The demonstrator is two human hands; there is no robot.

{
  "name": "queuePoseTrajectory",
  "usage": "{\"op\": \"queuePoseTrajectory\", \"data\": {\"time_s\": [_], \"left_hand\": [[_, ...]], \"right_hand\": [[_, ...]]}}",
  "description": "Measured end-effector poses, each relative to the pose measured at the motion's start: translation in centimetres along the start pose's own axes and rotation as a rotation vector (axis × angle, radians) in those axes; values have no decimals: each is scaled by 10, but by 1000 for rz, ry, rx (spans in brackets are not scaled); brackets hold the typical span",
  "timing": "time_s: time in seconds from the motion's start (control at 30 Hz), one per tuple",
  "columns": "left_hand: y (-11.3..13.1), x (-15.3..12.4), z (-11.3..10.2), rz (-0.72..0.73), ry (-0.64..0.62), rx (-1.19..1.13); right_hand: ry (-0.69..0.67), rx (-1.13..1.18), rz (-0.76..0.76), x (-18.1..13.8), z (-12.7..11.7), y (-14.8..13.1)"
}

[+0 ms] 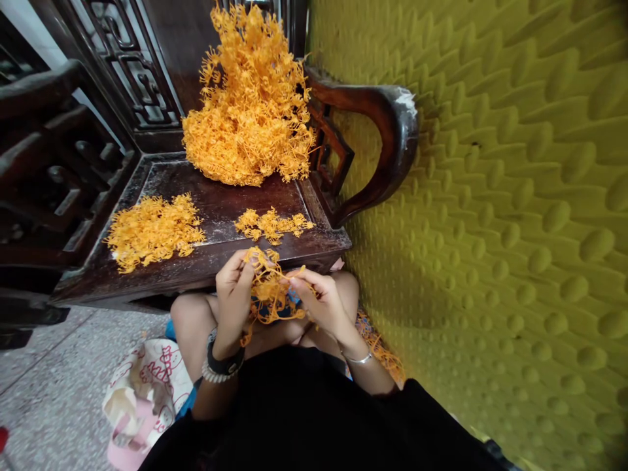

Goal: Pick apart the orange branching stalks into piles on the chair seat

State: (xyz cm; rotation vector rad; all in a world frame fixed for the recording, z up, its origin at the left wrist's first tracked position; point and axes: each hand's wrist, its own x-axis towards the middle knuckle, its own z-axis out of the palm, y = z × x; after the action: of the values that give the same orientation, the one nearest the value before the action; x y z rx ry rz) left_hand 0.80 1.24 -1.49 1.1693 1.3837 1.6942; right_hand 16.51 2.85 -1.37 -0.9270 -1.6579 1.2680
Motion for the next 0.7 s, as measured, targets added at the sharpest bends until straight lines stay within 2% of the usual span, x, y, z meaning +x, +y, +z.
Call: {"op": "queuePoseTrajectory", "data": {"time_s": [0.1, 0.2, 0.27, 0.33, 0.4, 0.43, 0.47, 0.53, 0.6, 0.7], "left_hand": [[0, -1, 6, 11, 95, -84], [3, 2, 5, -20, 79, -143], [5, 12, -6, 2, 138, -193], [6, 27, -26, 108, 308, -299], [7, 42, -47, 212, 449, -377], [7, 49, -55, 232, 459, -349], [7, 54, -59, 227, 412, -284], [6, 61, -55, 181, 231, -82], [2, 67, -39, 138, 57, 136], [-9, 81, -6, 163, -45, 496]], "right_hand": [[11, -33, -26, -5, 11, -3], [-16, -62, -61, -11, 16, -10], [-56, -71, -68, -17, 13, -14], [-90, -64, -42, -24, 8, -15], [-76, -28, 23, -28, 1, -13], [-39, 0, 56, -29, -3, -11], [10, 30, 86, -28, -5, -9], [105, 92, 131, -25, -10, -4], [177, 160, 151, -20, -13, 1], [277, 220, 162, -14, -17, 4]]}}
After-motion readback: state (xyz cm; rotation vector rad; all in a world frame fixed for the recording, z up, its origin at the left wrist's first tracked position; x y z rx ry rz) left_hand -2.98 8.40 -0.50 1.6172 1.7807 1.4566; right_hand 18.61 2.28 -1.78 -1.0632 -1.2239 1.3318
